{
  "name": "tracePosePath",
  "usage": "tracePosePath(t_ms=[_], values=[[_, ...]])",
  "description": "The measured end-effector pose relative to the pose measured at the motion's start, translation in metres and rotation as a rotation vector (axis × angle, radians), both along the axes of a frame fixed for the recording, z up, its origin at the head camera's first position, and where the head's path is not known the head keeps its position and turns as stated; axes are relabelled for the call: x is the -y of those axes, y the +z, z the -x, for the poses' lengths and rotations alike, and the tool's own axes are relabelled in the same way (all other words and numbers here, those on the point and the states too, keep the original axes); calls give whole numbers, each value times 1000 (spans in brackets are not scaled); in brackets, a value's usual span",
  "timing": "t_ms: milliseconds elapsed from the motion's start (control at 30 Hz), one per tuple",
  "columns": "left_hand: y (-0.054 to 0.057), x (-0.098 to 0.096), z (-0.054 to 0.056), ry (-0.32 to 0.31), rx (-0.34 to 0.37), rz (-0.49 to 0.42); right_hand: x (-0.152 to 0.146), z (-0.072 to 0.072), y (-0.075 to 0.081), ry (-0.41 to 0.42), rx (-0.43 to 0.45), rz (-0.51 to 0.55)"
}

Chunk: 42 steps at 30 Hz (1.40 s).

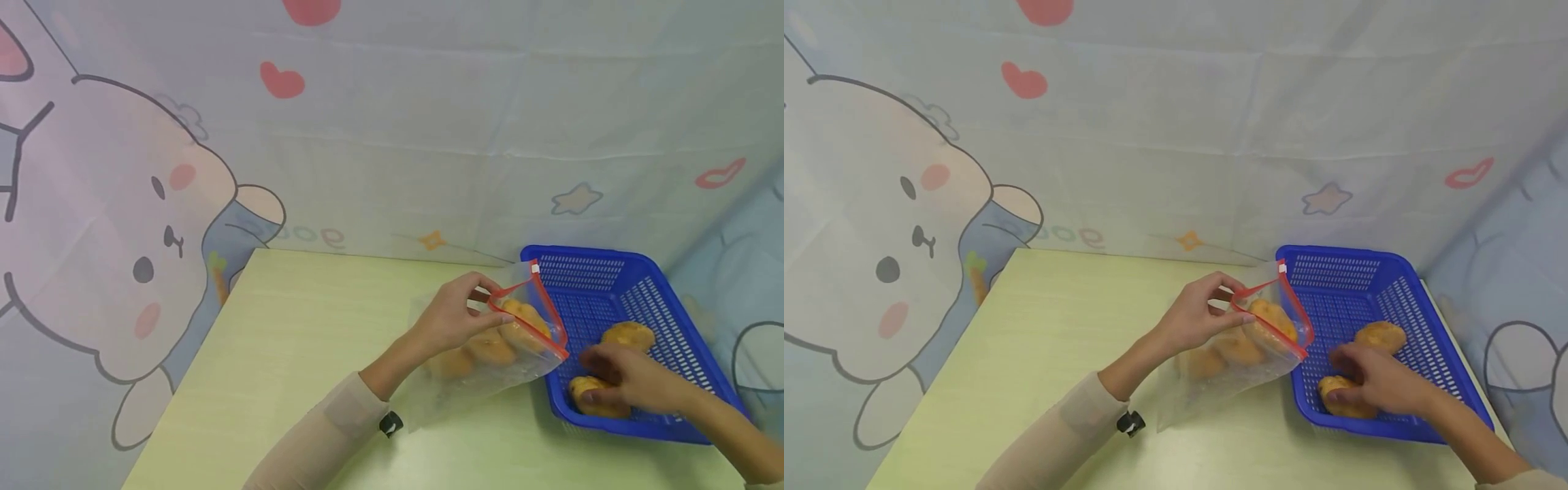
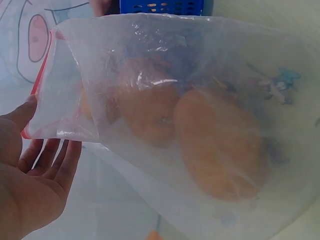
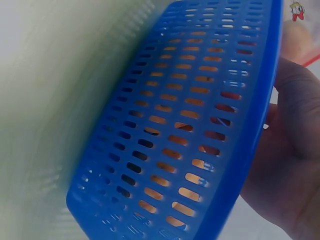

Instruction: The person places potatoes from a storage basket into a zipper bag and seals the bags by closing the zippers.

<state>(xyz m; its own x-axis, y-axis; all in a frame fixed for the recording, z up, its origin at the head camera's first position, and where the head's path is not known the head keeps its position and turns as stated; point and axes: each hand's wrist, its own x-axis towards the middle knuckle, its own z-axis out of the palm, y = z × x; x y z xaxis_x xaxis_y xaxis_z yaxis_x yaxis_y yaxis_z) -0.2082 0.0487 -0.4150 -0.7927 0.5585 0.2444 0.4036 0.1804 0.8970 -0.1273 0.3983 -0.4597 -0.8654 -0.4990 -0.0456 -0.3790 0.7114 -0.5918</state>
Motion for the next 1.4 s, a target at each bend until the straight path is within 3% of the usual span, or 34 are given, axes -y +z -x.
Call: tracePosePath(t_ms=[267,433,567,700,900,1100,1233,1400], values=[[-1,0,1,6,-8,9,-4,-4,-8,33,-72,-116],[-2,0,1,3,-5,9,-5,-3,-6,25,-101,-87],[-1,0,1,10,-7,16,-4,5,14,-55,-98,2],[1,1,1,17,-2,19,1,16,44,-158,-180,55],[0,2,3,20,-1,14,23,31,80,-208,-291,161],[1,1,5,2,11,5,55,39,98,-111,-307,182],[3,-1,6,-16,25,0,69,39,99,-38,-313,166],[4,0,5,-18,47,6,77,36,96,-13,-271,165]])
